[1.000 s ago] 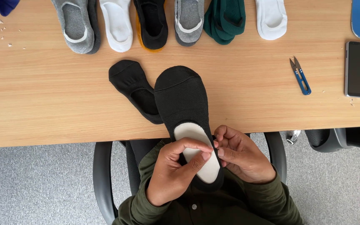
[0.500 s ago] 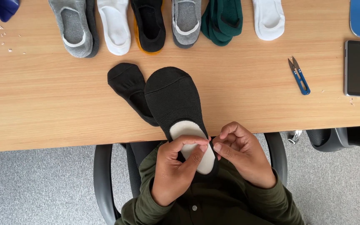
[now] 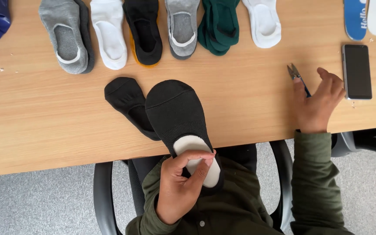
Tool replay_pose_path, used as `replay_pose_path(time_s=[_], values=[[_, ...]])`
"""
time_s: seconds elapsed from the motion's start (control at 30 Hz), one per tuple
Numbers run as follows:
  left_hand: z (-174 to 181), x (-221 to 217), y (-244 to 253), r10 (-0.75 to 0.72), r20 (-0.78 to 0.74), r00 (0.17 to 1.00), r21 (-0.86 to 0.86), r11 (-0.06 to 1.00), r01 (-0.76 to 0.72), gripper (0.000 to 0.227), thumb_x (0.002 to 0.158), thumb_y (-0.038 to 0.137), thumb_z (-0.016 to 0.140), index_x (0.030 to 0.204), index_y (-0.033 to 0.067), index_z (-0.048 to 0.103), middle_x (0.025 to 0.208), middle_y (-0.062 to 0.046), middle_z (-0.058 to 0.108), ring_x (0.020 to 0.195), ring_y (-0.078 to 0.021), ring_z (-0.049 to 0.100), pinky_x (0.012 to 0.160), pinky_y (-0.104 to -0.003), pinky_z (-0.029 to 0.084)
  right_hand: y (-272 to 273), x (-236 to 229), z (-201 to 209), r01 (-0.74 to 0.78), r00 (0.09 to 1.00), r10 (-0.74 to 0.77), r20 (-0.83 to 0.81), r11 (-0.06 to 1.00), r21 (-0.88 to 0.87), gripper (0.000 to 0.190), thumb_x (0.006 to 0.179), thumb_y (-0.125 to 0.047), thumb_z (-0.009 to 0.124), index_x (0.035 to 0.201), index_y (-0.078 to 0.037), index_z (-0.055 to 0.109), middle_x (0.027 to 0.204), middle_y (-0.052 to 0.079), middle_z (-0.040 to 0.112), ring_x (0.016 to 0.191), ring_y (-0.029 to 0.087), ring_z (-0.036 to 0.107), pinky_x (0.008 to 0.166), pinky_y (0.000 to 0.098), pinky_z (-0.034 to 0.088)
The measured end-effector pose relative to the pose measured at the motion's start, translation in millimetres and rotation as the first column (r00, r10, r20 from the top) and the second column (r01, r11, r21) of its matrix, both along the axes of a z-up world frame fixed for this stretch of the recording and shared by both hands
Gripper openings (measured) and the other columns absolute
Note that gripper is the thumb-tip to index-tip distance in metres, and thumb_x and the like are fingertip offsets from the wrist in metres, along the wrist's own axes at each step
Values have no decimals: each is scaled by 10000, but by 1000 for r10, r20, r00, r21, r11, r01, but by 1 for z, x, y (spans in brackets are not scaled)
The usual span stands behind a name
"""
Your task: Inserting a foam insole into a no-show sock and using a small tool to adjust the fit on a wooden work table.
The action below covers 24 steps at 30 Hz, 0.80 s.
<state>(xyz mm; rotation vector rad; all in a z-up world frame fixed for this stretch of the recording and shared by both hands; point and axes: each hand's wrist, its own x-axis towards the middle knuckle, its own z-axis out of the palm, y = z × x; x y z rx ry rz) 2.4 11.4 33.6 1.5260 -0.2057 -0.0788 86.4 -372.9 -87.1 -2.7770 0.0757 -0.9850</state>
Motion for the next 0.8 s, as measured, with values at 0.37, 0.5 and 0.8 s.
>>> replay_pose_path(time_s=[0.37, 0.5, 0.8], values=[[0, 1, 0, 12, -2, 1000, -52, 999, -12, 96, 988, 130, 662, 993, 66, 733, 994, -106, 814, 967, -203, 807, 847, -274, 623, -5, 11, -22, -54, 995, 60, -74, 996, 78, 170, 1075, -44, 694, 1196, 74, 678, 1185, 222, 651, 1066, 401, 594, 938, 509, 429], [0, -1, 2, 13, 6, 1000, -62, 998, -13, 81, 988, 123, 663, 999, 81, 731, 1006, -101, 815, 967, -198, 804, 847, -269, 619, 3, 2, -12, -33, 997, 45, -60, 984, 176, 202, 1099, -10, 600, 1271, 92, 630, 1186, 254, 687, 1025, 461, 613, 880, 546, 478], [-2, -1, 3, 25, -14, 1000, -87, 996, -26, 60, 983, 106, 675, 987, 81, 730, 991, -118, 816, 988, -217, 816, 826, -269, 629, 126, -75, 59, 60, 885, 427, -187, 293, 954, 498, 1116, -396, 387, 1360, 12, 535, 948, 103, 581, 788, 140, 506, 654, 244, 422]])
